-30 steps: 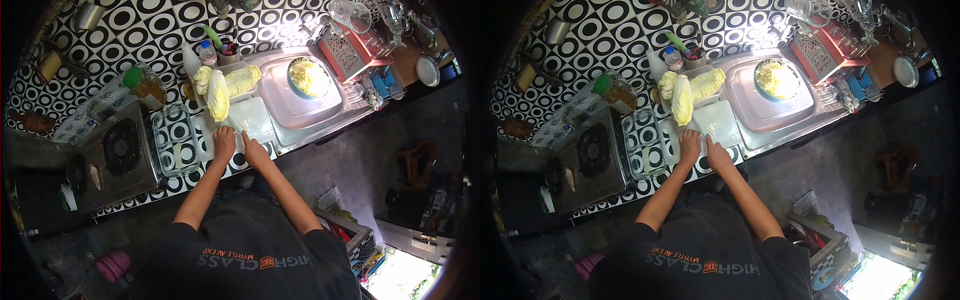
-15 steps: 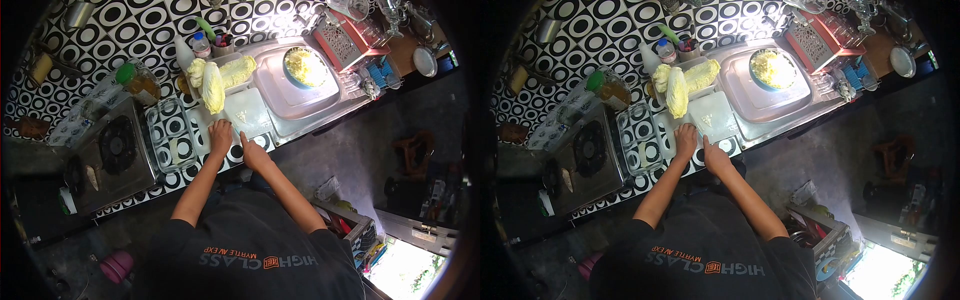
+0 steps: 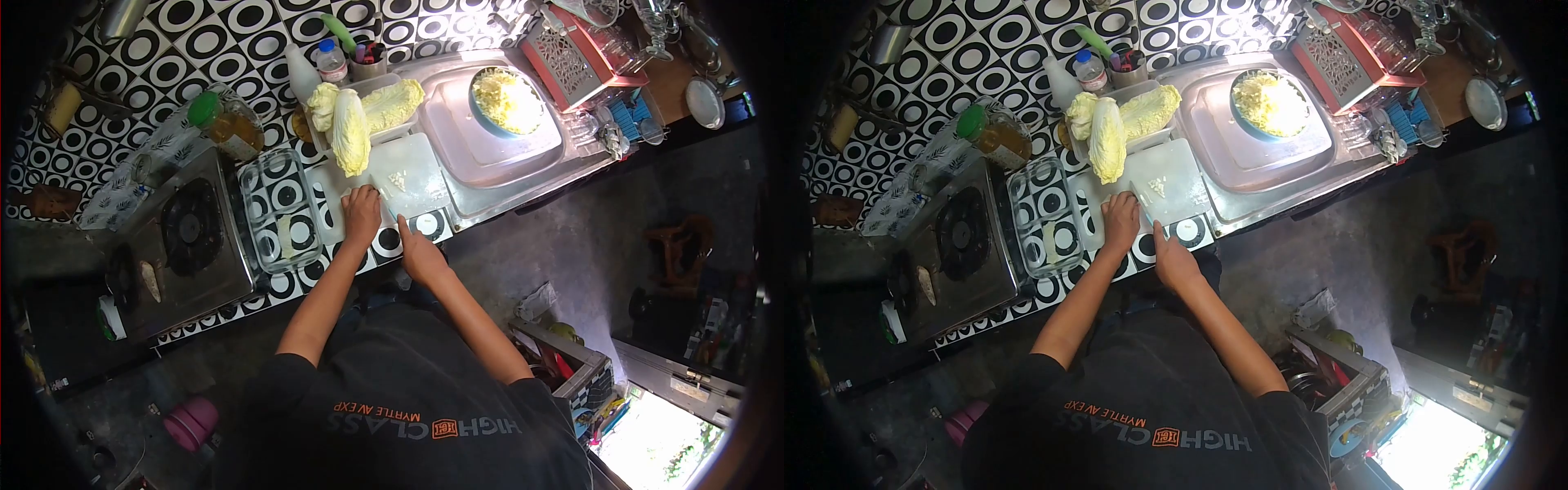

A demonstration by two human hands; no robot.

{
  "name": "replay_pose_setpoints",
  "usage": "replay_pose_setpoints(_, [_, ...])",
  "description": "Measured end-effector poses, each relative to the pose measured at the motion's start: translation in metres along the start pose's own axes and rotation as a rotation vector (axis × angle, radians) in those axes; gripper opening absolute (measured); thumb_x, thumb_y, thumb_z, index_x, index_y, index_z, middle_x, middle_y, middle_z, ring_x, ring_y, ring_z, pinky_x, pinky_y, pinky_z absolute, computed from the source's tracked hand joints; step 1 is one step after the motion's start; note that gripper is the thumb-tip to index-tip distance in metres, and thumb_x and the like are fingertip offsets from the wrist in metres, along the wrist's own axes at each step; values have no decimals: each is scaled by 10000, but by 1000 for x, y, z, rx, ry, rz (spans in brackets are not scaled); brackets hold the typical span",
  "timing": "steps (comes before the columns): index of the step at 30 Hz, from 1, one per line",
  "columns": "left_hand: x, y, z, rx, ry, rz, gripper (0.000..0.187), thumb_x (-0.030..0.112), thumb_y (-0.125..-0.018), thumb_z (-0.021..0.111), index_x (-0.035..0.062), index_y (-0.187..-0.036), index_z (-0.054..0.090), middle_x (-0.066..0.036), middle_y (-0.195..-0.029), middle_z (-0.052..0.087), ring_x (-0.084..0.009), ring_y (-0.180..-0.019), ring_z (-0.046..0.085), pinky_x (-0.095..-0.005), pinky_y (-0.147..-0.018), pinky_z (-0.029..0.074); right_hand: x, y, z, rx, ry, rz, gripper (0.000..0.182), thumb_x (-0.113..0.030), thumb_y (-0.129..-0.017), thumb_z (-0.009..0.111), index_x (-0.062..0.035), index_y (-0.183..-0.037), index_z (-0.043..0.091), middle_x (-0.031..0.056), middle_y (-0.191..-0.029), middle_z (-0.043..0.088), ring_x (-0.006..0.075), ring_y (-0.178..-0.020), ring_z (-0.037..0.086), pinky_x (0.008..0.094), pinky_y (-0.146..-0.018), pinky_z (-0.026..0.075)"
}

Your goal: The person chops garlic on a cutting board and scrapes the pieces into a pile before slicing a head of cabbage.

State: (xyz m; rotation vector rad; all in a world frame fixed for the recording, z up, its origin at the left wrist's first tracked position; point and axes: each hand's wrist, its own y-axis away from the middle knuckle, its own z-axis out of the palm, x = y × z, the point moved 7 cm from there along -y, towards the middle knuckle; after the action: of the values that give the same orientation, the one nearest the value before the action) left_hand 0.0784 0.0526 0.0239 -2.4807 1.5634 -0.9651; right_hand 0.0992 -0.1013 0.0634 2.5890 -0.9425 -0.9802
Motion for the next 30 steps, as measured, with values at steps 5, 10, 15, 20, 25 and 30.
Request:
replay_pose_setpoints(5, [2, 0, -2, 12, 2, 11, 123, 91, -845, 690, 51, -954, 648, -67, -1087, 639, -283, -1044, 565, -446, -910, 385, -2, 5, -3, -20, -21, 13, 842, 36, -845, 523, -2, -1595, 142, 386, -1090, 594, 511, -960, 649, 534, -839, 533])
replay_pose_setpoints(10, [2, -1, -2, 7, -11, 15, 125, 91, -843, 695, 55, -954, 650, -62, -1086, 640, -279, -1043, 567, -444, -902, 385, 2, 9, 3, 11, -44, 20, 837, 45, -848, 509, -15, -1599, 146, 381, -1081, 589, 503, -926, 654, 533, -824, 531])
replay_pose_setpoints(15, [1, -2, 0, -13, -23, 5, 114, 113, -860, 681, 75, -966, 675, -45, -1071, 643, -262, -1040, 565, -440, -919, 380, 8, 12, 8, 26, -98, 17, 839, 50, -844, 500, -31, -1602, 150, 364, -1090, 584, 504, -915, 646, 544, -804, 518])
replay_pose_setpoints(20, [2, -3, -3, -14, -3, 13, 102, 115, -869, 672, 76, -963, 673, -43, -1072, 639, -265, -1030, 562, -445, -907, 378, 13, 14, 10, 42, -137, 31, 844, 62, -846, 481, -81, -1611, 155, 358, -1082, 579, 511, -929, 636, 553, -819, 506])
replay_pose_setpoints(25, [0, -4, 0, -55, -6, 4, 105, 118, -869, 672, 77, -966, 674, -41, -1059, 637, -263, -1023, 562, -443, -898, 379, 14, 14, 9, 24, -162, 47, 836, 70, -859, 455, -106, -1616, 150, 361, -1089, 576, 513, -936, 634, 554, -829, 503])
replay_pose_setpoints(30, [2, -5, -2, -50, -2, 18, 95, 105, -863, 677, 75, -953, 668, -42, -1045, 636, -265, -1011, 564, -441, -892, 379, 17, 9, 12, 13, -168, 64, 819, 60, -877, 451, -123, -1619, 155, 348, -1086, 581, 506, -948, 632, 546, -843, 499])
